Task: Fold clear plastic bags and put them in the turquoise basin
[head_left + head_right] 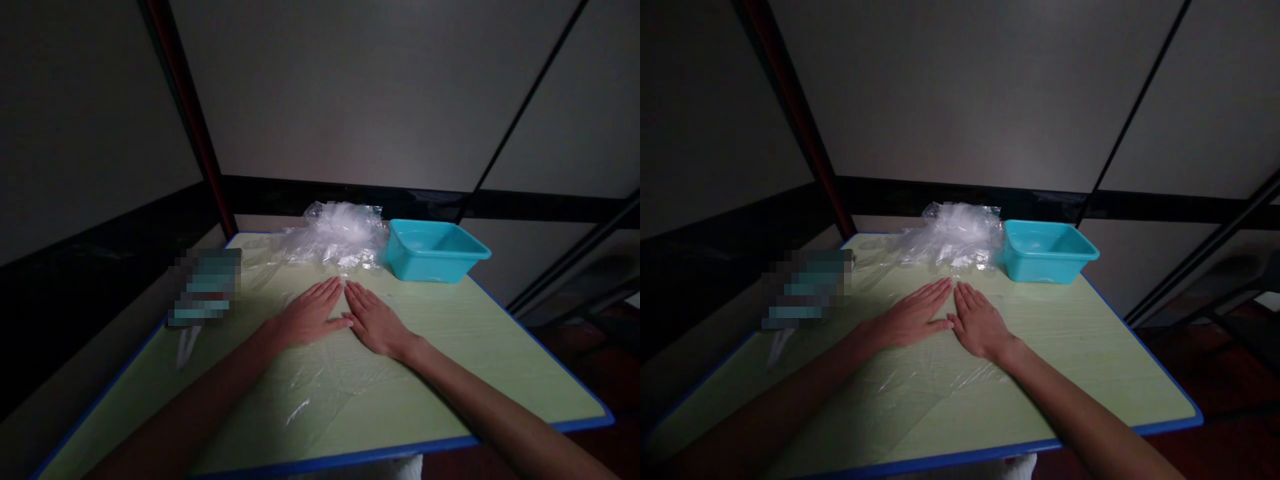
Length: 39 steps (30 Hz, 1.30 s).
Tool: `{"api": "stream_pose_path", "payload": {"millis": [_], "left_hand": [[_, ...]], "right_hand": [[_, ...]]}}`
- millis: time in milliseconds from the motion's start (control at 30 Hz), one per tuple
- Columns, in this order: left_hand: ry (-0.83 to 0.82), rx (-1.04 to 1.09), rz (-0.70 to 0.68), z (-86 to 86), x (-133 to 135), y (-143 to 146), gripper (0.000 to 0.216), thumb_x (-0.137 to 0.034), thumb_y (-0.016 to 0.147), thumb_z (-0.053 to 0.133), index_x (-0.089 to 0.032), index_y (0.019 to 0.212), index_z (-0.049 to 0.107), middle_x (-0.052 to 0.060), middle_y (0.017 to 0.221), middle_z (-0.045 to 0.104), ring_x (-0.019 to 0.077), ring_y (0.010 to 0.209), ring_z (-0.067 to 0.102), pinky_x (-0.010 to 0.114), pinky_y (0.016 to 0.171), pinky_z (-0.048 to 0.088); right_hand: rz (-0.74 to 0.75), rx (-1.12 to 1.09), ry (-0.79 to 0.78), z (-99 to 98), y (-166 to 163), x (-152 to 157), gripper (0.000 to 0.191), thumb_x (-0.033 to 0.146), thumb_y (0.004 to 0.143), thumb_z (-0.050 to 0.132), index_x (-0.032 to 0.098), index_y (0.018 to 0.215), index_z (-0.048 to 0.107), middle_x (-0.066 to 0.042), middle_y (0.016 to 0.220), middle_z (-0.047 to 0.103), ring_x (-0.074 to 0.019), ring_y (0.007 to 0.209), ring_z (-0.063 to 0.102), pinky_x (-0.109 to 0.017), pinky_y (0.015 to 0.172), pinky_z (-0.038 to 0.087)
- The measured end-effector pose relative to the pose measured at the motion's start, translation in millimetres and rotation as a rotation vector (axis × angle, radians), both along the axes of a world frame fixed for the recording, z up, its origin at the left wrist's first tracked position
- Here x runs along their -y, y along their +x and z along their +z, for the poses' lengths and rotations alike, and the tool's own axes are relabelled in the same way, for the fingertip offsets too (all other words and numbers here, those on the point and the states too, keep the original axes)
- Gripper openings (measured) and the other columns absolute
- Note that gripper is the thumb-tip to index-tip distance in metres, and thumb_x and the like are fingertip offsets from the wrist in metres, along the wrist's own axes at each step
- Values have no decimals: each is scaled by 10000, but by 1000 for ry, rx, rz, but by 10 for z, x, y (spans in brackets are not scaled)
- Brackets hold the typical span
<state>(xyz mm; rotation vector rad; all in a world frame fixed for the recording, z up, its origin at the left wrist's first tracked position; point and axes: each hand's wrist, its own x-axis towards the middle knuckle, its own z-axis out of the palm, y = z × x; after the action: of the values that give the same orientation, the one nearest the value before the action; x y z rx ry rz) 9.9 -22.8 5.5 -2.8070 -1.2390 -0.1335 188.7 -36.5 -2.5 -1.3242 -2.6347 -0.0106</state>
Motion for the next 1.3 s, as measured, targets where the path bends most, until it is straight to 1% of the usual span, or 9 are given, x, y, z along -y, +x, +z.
{"api": "stream_pose_path", "payload": {"millis": [100,333,633,767,867,933,1000,1167,1300], "left_hand": [[-4,12,5,13,7,-2,704,-559,853,223,-34,1322,234,167,1399,203,203,1295,165,307,1042,143],[-23,-4,45,23,-40,-21,708,-561,857,195,-35,1330,216,154,1403,196,200,1293,179,318,1038,158],[9,15,91,-32,-140,-123,681,-549,856,223,-51,1319,246,148,1395,227,189,1291,189,319,1028,175],[2,27,85,-43,-137,-141,665,-537,860,223,-59,1323,236,144,1397,222,184,1292,183,324,1029,175],[-14,31,88,-20,-130,-152,647,-519,864,234,-67,1327,229,137,1402,210,180,1292,183,321,1030,177],[7,49,80,18,-126,-143,617,-488,876,239,-70,1330,228,125,1405,209,170,1294,178,313,1037,163],[52,77,60,62,-123,-115,565,-435,891,238,-77,1329,236,108,1408,213,156,1296,168,307,1047,138],[85,85,-9,81,-114,7,460,-295,899,223,-101,1313,283,77,1399,258,127,1291,183,297,1053,131],[92,29,-31,39,-99,44,435,-245,885,213,-107,1272,356,79,1369,327,131,1279,224,311,1052,126]], "right_hand": [[-21,13,-4,18,26,11,571,392,897,230,16,1325,275,-157,1386,222,-221,1287,173,-378,1038,222],[-114,42,-15,44,147,38,586,417,898,207,25,1329,272,-149,1390,217,-230,1286,167,-389,1032,216],[-262,47,-67,33,326,66,719,556,861,165,27,1343,230,-154,1397,197,-276,1284,153,-444,1014,224],[-355,7,-61,-1,425,77,797,638,815,172,39,1331,274,-186,1380,233,-308,1273,184,-499,986,247],[-392,-32,-28,27,430,67,814,635,815,193,-5,1302,318,-228,1346,294,-320,1262,213,-482,993,247],[-363,-62,27,76,382,51,774,594,838,204,-20,1294,325,-232,1337,310,-307,1264,215,-459,1007,236],[-286,-90,64,133,292,35,707,535,864,218,-11,1304,307,-212,1352,291,-279,1272,208,-440,1019,227],[-86,-115,4,191,8,19,572,388,898,220,12,1327,268,-161,1386,239,-223,1285,190,-381,1042,208],[-18,-76,-10,130,-95,10,554,356,895,216,28,1340,239,-141,1397,213,-212,1289,173,-378,1044,210]]}}
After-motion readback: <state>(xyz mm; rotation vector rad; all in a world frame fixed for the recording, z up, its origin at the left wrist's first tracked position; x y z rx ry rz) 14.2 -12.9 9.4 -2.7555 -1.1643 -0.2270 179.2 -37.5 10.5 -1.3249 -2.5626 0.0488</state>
